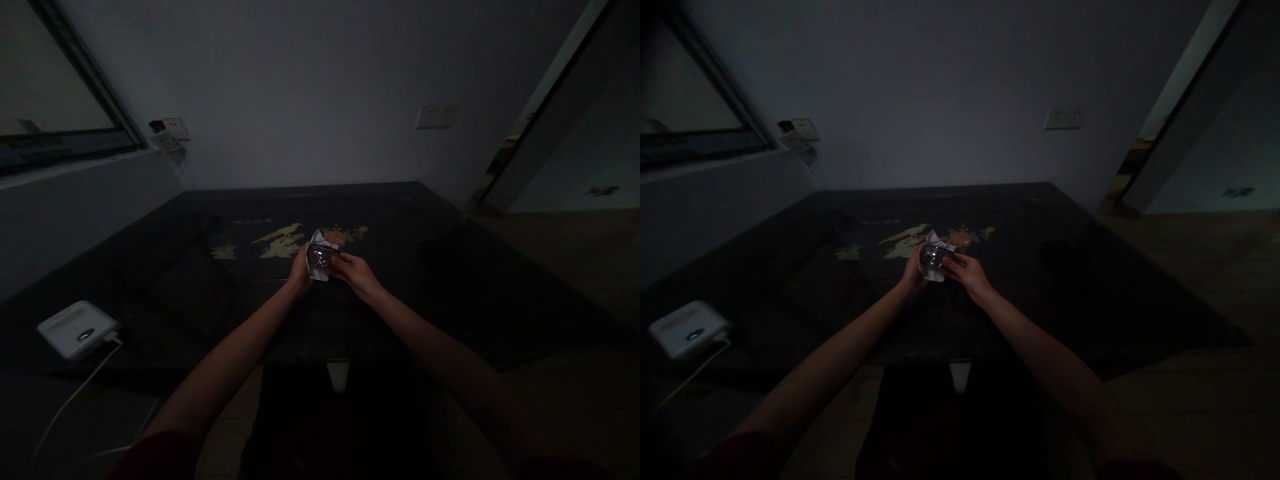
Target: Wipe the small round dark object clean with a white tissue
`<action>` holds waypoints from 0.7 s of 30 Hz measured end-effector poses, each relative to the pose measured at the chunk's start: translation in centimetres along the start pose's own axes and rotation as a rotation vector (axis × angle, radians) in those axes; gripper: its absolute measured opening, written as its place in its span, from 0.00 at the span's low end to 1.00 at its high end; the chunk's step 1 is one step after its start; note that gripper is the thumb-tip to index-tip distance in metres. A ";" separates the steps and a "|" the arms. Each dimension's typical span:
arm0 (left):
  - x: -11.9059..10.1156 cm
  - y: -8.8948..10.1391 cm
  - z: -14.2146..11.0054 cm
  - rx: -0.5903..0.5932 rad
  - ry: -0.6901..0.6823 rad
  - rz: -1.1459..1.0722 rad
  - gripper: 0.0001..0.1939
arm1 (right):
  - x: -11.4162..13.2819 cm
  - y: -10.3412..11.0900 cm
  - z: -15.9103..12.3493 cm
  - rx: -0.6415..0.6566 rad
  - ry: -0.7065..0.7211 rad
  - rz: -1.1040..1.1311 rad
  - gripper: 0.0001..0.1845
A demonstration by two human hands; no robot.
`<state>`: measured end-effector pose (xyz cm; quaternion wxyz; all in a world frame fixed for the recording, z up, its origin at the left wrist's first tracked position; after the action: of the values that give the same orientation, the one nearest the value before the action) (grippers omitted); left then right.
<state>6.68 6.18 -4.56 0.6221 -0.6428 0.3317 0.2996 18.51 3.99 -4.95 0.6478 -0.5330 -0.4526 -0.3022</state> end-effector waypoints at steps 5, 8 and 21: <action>-0.8 1.1 -0.2 -0.117 -0.133 0.192 0.15 | -0.1 0.2 0.1 -0.046 0.015 -0.024 0.22; -1.7 1.0 -1.1 -0.129 -0.289 0.427 0.15 | -0.2 0.4 0.0 -0.093 0.009 -0.051 0.22; -3.1 -2.5 -3.9 0.145 -0.745 1.075 0.16 | -0.4 0.7 -0.3 -0.150 0.013 -0.098 0.22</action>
<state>6.69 2.49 -0.42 0.5007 -0.1972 0.3884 0.7480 19.01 3.81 -5.63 0.5933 -0.5554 -0.4501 -0.3701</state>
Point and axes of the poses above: each hand's wrist, its own z-axis towards the middle knuckle, its own y-axis out of the back of the hand, x = y × z, the point moved 5 cm from there along z, towards the middle knuckle, and after that the axes turned 1 degree about -x, right-handed, at the moved point
